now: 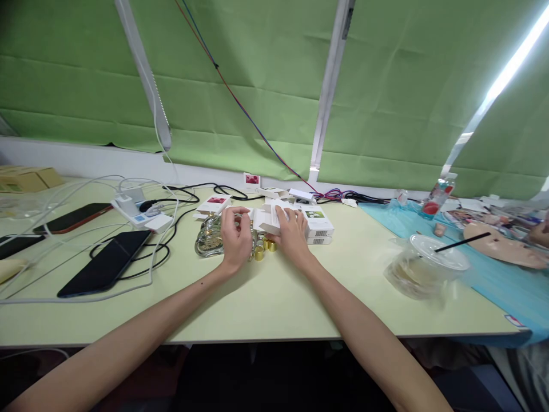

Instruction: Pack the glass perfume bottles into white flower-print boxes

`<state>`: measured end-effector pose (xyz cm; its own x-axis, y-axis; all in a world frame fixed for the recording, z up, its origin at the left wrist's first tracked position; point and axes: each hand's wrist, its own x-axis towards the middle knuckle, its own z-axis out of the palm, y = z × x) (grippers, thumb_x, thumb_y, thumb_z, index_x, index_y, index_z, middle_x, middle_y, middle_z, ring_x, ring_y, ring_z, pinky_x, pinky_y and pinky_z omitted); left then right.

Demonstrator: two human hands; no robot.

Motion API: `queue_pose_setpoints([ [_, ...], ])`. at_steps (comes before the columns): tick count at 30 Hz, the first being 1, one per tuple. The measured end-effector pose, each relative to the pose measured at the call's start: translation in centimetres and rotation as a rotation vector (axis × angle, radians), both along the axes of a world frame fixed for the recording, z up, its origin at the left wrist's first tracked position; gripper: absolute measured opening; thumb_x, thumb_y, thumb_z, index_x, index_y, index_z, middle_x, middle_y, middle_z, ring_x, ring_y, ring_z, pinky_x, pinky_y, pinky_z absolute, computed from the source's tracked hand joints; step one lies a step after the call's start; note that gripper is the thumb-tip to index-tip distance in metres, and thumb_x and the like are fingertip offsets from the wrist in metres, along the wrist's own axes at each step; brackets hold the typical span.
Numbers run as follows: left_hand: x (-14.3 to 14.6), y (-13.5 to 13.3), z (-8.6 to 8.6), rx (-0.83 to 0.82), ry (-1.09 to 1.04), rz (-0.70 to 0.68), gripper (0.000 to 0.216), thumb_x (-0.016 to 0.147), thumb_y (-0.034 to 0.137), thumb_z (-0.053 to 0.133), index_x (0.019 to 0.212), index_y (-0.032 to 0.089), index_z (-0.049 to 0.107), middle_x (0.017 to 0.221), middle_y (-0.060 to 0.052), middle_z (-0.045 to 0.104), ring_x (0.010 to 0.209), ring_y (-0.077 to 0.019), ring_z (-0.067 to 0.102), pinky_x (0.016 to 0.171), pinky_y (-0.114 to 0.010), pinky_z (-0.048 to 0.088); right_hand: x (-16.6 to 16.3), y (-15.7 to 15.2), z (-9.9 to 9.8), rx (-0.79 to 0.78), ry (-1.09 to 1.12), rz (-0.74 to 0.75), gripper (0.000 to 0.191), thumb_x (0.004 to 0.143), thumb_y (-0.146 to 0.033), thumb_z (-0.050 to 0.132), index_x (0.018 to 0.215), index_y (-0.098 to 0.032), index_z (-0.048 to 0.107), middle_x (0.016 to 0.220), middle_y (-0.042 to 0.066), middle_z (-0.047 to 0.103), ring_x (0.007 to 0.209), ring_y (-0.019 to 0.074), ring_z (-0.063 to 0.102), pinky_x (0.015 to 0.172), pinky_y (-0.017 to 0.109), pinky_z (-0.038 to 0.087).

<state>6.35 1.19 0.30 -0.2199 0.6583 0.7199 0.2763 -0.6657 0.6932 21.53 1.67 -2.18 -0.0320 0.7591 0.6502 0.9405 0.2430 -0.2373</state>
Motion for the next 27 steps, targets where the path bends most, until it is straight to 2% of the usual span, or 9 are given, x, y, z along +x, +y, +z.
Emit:
queue_pose_setpoints([
  [11, -0.04, -0.02, -0.06, -0.006, 0.007, -0.024, 0.009, 0.093, 0.016, 0.049, 0.091, 0.020, 0.056, 0.097, -0.006, 0.056, 0.084, -0.0169, 0.054, 0.068, -0.028, 0.045, 0.08, -0.07, -0.23, 0.000, -0.045, -0.007, 0.080, 0.082, -0.057, 0.071, 0.149, -0.023, 0.043, 0.136, 0.018, 0.053, 0.126, 0.0377, 0.041, 0.103, 0.052, 0.037],
  [20, 0.01, -0.09, 0.01, 0.003, 0.015, -0.026, 0.009, 0.093, 0.016, 0.049, 0.090, 0.021, 0.056, 0.097, -0.005, 0.056, 0.083, -0.0171, 0.055, 0.070, -0.030, 0.045, -0.08, -0.19, -0.07, 0.010, -0.026, 0.014, 0.076, 0.081, -0.059, 0.070, 0.145, -0.024, 0.047, 0.135, 0.018, 0.054, 0.124, 0.0387, 0.042, 0.103, 0.055, 0.036],
  [27, 0.07, -0.77, 0.04, 0.097, 0.096, -0.050, 0.010, 0.094, 0.018, 0.047, 0.091, 0.021, 0.056, 0.093, -0.005, 0.057, 0.078, -0.0166, 0.053, 0.068, -0.030, 0.044, -0.27, -0.18, -0.03, 0.026, -0.026, 0.025, 0.067, 0.086, -0.054, 0.066, 0.144, -0.024, 0.049, 0.135, 0.016, 0.054, 0.126, 0.0371, 0.042, 0.104, 0.052, 0.035],
])
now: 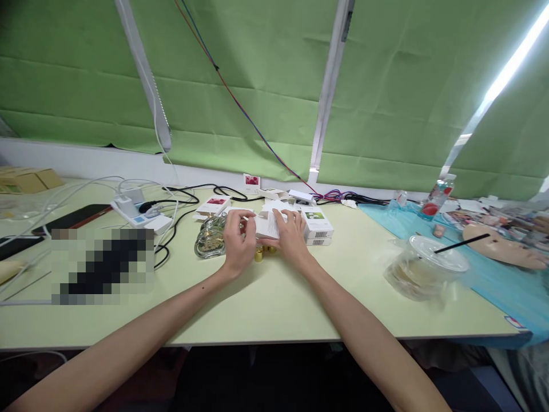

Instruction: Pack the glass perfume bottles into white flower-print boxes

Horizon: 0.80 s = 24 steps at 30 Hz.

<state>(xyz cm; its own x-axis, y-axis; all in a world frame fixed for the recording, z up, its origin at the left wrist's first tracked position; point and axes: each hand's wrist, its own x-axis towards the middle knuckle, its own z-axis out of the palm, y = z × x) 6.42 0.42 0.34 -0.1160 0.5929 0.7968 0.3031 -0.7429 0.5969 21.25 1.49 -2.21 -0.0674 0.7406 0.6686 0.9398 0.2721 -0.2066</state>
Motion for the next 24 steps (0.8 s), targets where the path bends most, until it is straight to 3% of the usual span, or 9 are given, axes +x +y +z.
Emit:
queue_pose_setpoints([
  [7, 0.0, -0.6, -0.3, 0.096, 0.103, -0.086, 0.012, 0.096, 0.020, 0.045, 0.094, 0.021, 0.056, 0.084, -0.003, 0.058, 0.070, -0.0142, 0.054, 0.063, -0.027, 0.045, -0.1, 0.0, 0.3, 0.007, -0.001, 0.044, 0.058, 0.089, -0.044, 0.063, 0.142, -0.022, 0.052, 0.138, 0.013, 0.054, 0.125, 0.0337, 0.043, 0.106, 0.048, 0.035],
  [14, 0.0, -0.4, -0.7, 0.285, 0.159, -0.086, 0.010, 0.096, 0.018, 0.046, 0.097, 0.019, 0.056, 0.081, -0.001, 0.062, 0.061, -0.0102, 0.052, 0.056, -0.023, 0.043, -0.2, -0.5, 0.7, 0.045, 0.044, 0.164, 0.056, 0.086, -0.042, 0.066, 0.138, -0.024, 0.055, 0.136, 0.012, 0.055, 0.125, 0.0326, 0.043, 0.107, 0.048, 0.035],
  [24, 0.0, -0.4, -0.6, 0.289, 0.178, -0.081, 0.010, 0.096, 0.019, 0.046, 0.095, 0.019, 0.056, 0.074, 0.001, 0.059, 0.059, -0.0096, 0.052, 0.053, -0.021, 0.042, -0.4, -1.2, 1.4, 0.035, 0.077, 0.306, 0.054, 0.084, -0.036, 0.064, 0.135, -0.022, 0.058, 0.136, 0.011, 0.056, 0.125, 0.0315, 0.043, 0.108, 0.048, 0.034],
])
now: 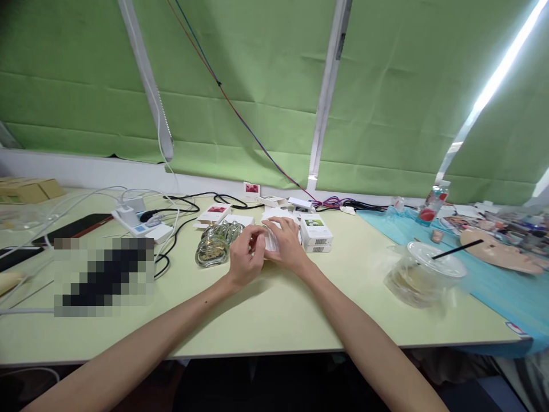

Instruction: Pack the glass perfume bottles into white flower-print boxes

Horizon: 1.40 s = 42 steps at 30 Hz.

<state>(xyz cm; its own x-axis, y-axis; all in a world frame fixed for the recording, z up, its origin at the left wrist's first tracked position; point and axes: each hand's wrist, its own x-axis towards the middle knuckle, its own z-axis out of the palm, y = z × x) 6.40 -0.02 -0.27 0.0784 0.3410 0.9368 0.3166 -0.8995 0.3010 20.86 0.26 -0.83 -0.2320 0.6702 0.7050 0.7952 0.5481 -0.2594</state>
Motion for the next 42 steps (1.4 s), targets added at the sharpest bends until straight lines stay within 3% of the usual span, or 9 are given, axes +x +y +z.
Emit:
queue_pose_setpoints([
  [15, 0.1, 0.2, -0.6, -0.024, 0.016, -0.029, 0.012, 0.096, 0.018, 0.046, 0.100, 0.018, 0.058, 0.085, -0.003, 0.068, 0.064, -0.0115, 0.059, 0.060, -0.024, 0.048, -0.2, -0.2, 0.3, 0.002, 0.153, 0.095, 0.028, 0.084, -0.023, 0.055, 0.110, -0.022, 0.066, 0.115, 0.006, 0.071, 0.111, 0.0262, 0.057, 0.100, 0.044, 0.036],
  [28, 0.2, 0.3, -0.9, -0.018, 0.114, -0.084, 0.012, 0.094, 0.014, 0.048, 0.095, 0.018, 0.059, 0.080, -0.002, 0.066, 0.062, -0.0111, 0.055, 0.059, -0.024, 0.044, 0.2, 0.4, -0.1, 0.057, 0.219, -0.031, 0.019, 0.087, -0.024, 0.055, 0.099, -0.021, 0.069, 0.100, 0.007, 0.075, 0.099, 0.0260, 0.063, 0.093, 0.044, 0.042],
  [32, 0.2, 0.4, -1.0, 0.037, 0.158, -0.098, 0.014, 0.091, 0.011, 0.049, 0.093, 0.019, 0.059, 0.072, 0.001, 0.062, 0.057, -0.0104, 0.052, 0.057, -0.024, 0.042, 0.7, 1.1, 0.3, 0.076, 0.241, -0.134, 0.018, 0.087, -0.025, 0.054, 0.096, -0.020, 0.069, 0.095, 0.008, 0.075, 0.095, 0.0265, 0.065, 0.092, 0.044, 0.044],
  [38, 0.1, 0.2, -1.1, 0.038, 0.217, -0.119, 0.014, 0.088, 0.010, 0.050, 0.091, 0.019, 0.059, 0.072, 0.001, 0.062, 0.061, -0.0116, 0.055, 0.059, -0.024, 0.044, 2.1, 2.1, 1.8, -0.118, 0.249, -0.148, 0.018, 0.081, -0.022, 0.057, 0.093, -0.020, 0.069, 0.094, 0.006, 0.076, 0.084, 0.0233, 0.069, 0.083, 0.040, 0.052],
  [42, 0.1, 0.1, -1.1, 0.016, 0.247, -0.130, 0.015, 0.088, 0.010, 0.048, 0.089, 0.020, 0.059, 0.072, 0.000, 0.062, 0.060, -0.0118, 0.055, 0.059, -0.024, 0.044, 2.6, 2.3, 2.7, -0.175, 0.217, -0.097, 0.016, 0.086, -0.024, 0.054, 0.086, -0.021, 0.070, 0.089, 0.005, 0.076, 0.078, 0.0205, 0.069, 0.077, 0.035, 0.054],
])
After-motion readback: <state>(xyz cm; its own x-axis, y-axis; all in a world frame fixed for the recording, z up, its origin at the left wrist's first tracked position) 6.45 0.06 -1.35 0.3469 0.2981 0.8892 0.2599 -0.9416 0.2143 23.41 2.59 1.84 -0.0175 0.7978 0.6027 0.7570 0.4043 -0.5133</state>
